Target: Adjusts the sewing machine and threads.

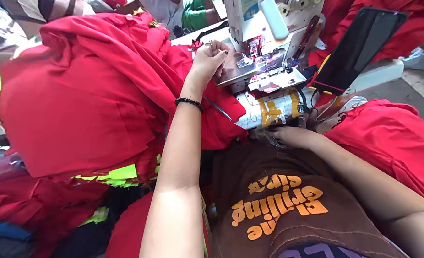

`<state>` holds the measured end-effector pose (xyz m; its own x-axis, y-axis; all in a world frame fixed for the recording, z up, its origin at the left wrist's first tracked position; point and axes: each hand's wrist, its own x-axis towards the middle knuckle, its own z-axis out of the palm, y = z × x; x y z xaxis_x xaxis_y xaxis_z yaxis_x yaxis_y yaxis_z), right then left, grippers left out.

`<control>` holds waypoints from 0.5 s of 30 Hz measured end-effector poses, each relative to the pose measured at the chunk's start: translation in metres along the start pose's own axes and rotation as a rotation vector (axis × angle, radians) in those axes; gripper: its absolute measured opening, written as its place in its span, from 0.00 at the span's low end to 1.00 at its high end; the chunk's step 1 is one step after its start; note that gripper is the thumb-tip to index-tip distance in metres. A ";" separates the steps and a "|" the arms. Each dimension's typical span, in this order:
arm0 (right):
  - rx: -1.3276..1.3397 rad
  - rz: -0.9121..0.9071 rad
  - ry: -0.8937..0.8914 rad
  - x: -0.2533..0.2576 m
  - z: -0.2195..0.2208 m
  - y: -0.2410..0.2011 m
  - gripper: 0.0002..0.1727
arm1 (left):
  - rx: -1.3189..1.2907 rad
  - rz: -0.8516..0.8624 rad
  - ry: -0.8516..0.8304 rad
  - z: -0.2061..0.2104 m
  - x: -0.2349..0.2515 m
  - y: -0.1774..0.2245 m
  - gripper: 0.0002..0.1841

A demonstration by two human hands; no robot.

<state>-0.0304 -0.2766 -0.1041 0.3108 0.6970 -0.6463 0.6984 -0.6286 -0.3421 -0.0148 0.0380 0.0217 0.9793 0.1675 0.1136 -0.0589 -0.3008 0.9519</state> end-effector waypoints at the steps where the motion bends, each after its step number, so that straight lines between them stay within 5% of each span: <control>1: 0.004 0.006 0.007 -0.001 0.001 0.002 0.26 | 0.013 0.037 0.045 0.003 -0.003 -0.004 0.08; 6: 0.001 0.096 -0.060 -0.011 0.000 -0.007 0.26 | 0.111 0.196 0.248 0.024 -0.005 -0.018 0.09; 15: 0.007 0.013 -0.103 -0.026 0.000 -0.018 0.26 | 0.076 0.209 0.290 0.020 0.001 -0.022 0.07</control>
<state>-0.0505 -0.2833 -0.0811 0.2522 0.6497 -0.7172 0.6898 -0.6405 -0.3377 -0.0088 0.0254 -0.0046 0.8512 0.3514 0.3898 -0.2267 -0.4237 0.8770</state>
